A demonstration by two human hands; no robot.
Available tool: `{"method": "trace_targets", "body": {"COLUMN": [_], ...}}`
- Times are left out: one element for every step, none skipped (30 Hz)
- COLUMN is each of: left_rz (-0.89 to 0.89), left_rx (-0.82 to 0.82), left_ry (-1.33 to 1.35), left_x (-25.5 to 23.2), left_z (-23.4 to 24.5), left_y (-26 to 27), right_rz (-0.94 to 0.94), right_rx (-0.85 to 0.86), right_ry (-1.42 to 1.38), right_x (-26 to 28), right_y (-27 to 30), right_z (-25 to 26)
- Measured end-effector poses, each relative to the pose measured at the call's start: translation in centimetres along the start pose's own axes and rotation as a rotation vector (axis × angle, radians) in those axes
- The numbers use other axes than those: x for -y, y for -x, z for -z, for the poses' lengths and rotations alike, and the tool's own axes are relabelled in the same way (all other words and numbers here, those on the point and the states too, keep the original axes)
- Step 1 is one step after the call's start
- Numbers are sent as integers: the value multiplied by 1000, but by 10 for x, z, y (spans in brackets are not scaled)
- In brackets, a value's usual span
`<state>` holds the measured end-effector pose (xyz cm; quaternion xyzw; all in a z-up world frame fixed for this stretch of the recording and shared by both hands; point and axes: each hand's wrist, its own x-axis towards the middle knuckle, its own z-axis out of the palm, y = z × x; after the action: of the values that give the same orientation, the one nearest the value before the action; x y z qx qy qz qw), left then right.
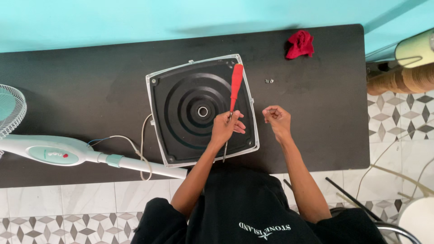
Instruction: The person removes the fan head from the stand and places it on the table. They then flip the fan base over, use a screwdriver to remove four screws from the underside, and lift off the black base cover, leaving the components separated on the table.
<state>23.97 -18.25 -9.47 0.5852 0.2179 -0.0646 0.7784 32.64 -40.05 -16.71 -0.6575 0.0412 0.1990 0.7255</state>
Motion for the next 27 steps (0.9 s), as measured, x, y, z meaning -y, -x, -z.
{"method": "trace_targets", "body": {"left_rz": [5,10,10,9,8,14,24,33,51,68,86,82,82,82,89,96,102,98,94,91,94,97,102,99,94,90,74], "left_rx": [-9,-18,-29,-39,-48,-62,-75,-87,-104,-122,-136,-146,-157,-167,-172,-177,-185,-186,-189,-193,-190,-188,-183,-184,-181,-178,-181], "left_ry": [-3,-5,-6,-6,-7,-4,-2,-1,-2,-2,-4,-14,-23,-31,-27,-22,-17,-32,-47,-62,-62,-63,-64,-72,-81,-89,-101], "left_x": [2,3,6,8,9,11,12,13,14,14,13,13,13,13,13,12,11,10,10,10,10,10,9,8,7,5,4], "left_z": [-5,-10,-13,-16,-18,-19,-20,-21,-20,-19,-17,-15,-12,-10,-8,-6,-3,-1,1,2,3,5,7,8,10,12,13], "left_y": [-7,-13,-16,-19,-21,-23,-23,-24,-25,-25,-25,-26,-25,-23,-24,-25,-26,-27,-27,-26,-27,-27,-26,-25,-24,-22,-19], "right_rz": [3,6,4,-4,-10,-16,13,41,72,76,80,84,101,119,142,221,302,383,410,437,468,542,616,689,665,640,617], "right_rx": [-5,-10,-15,-39,-64,-89,-94,-99,-104,-117,-133,-149,-145,-141,-138,-150,-158,-165,-177,-189,-206,-224,-244,-264,-273,-281,-290], "right_ry": [42,84,128,174,222,269,303,336,370,407,443,480,490,500,510,572,633,693,716,739,760,794,827,860,833,806,778], "right_x": [-6,-11,-18,-25,-30,-35,-40,-45,-48,-51,-52,-54,-55,-57,-56,-55,-54,-53,-53,-53,-54,-55,-56,-58,-58,-58,-57], "right_y": [-16,-33,-46,-61,-75,-89,-99,-109,-118,-125,-129,-131,-130,-127,-128,-127,-129,-130,-128,-125,-126,-126,-126,-126,-125,-124,-124], "right_z": [5,9,12,14,16,18,18,19,19,19,18,18,18,18,18,17,15,12,12,12,11,10,9,8,6,5,4]}}
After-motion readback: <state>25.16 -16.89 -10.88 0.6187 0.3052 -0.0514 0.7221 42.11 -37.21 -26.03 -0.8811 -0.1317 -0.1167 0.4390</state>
